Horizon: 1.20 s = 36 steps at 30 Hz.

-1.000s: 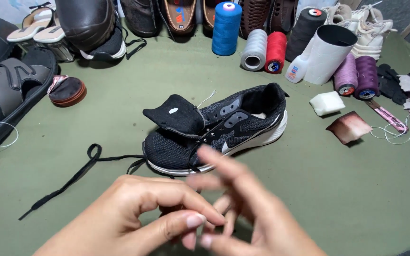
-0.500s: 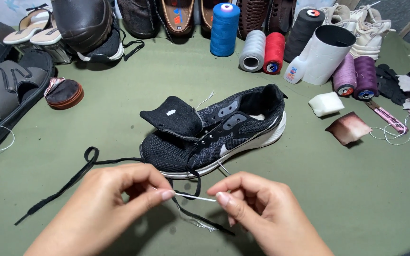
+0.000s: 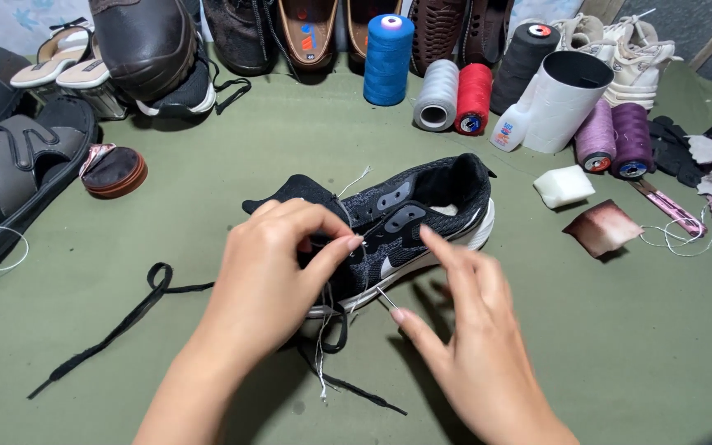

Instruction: Hand-sewing the upper of a black sneaker using a sewing awl and thread on a repair bench.

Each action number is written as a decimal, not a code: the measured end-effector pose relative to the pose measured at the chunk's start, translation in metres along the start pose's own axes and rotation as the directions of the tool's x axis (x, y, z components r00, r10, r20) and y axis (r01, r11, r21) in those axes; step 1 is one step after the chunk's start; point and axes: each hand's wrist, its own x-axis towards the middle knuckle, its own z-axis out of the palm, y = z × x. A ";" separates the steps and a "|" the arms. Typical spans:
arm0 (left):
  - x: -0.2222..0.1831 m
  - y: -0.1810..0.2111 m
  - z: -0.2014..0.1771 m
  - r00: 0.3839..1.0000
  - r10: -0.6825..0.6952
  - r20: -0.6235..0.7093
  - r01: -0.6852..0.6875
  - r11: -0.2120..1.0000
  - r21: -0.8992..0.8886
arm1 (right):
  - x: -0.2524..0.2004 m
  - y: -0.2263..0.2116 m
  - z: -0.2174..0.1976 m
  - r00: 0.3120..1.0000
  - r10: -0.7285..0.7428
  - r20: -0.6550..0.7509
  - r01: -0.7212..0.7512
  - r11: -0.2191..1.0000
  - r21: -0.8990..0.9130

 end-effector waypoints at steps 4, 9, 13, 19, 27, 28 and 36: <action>0.014 -0.004 0.012 0.993 -0.057 0.104 0.046 0.993 0.106 | 0.032 -0.010 -0.008 0.947 -0.294 -0.127 0.269 0.946 -0.183; 0.013 -0.004 0.015 0.979 -0.124 0.164 0.102 0.986 0.133 | 0.048 -0.004 0.005 0.968 -0.248 0.033 0.249 0.942 -0.225; 0.008 -0.002 0.018 0.975 -0.157 0.159 0.136 0.981 0.136 | 0.022 0.000 0.007 0.946 -0.305 -0.106 0.282 0.941 -0.190; -0.007 0.004 0.026 0.990 -0.064 0.126 0.038 0.978 0.203 | -0.022 0.007 0.015 0.904 -0.319 -0.283 0.227 0.922 -0.314; -0.015 -0.003 0.040 0.998 0.052 -0.022 -0.044 0.966 0.256 | -0.023 0.023 0.016 0.990 0.001 0.143 0.011 0.996 -0.083; -0.013 -0.002 0.039 0.998 0.050 -0.022 -0.043 0.966 0.255 | -0.024 0.022 0.019 0.990 0.000 0.144 0.012 0.996 -0.084; -0.015 0.006 0.022 0.994 0.033 -0.100 -0.010 0.976 0.217 | -0.041 0.026 0.034 0.977 -0.193 -0.093 0.186 0.979 -0.078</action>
